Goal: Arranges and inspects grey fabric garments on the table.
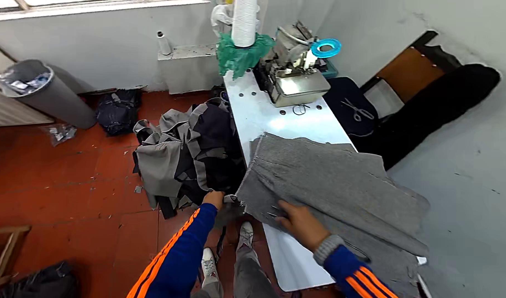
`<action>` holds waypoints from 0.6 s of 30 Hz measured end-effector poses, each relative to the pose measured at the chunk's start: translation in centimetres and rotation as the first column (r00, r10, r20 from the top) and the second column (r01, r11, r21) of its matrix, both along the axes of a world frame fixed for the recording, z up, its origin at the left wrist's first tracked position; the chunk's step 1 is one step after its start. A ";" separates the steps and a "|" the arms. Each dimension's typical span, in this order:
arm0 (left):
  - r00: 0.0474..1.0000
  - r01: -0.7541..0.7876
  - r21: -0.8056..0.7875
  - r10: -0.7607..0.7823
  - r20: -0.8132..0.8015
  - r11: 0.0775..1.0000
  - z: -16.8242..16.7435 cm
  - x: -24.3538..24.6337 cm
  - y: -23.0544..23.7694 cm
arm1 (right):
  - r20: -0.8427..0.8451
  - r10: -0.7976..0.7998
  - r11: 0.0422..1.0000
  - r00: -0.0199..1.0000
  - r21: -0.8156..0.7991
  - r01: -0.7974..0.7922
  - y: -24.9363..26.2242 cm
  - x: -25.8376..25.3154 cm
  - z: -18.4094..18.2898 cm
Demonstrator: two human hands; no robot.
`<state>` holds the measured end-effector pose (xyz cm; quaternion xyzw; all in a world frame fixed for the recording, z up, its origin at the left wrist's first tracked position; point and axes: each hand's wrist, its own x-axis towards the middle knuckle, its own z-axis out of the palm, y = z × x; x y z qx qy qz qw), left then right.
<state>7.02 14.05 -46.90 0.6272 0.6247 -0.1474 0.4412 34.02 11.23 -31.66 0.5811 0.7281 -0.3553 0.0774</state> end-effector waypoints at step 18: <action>0.834 -0.017 0.364 -0.187 0.519 0.931 27.7 -8.3 -10.4 | -0.526 0.137 0.968 0.839 -0.108 -0.226 -3.1 -8.1 1.0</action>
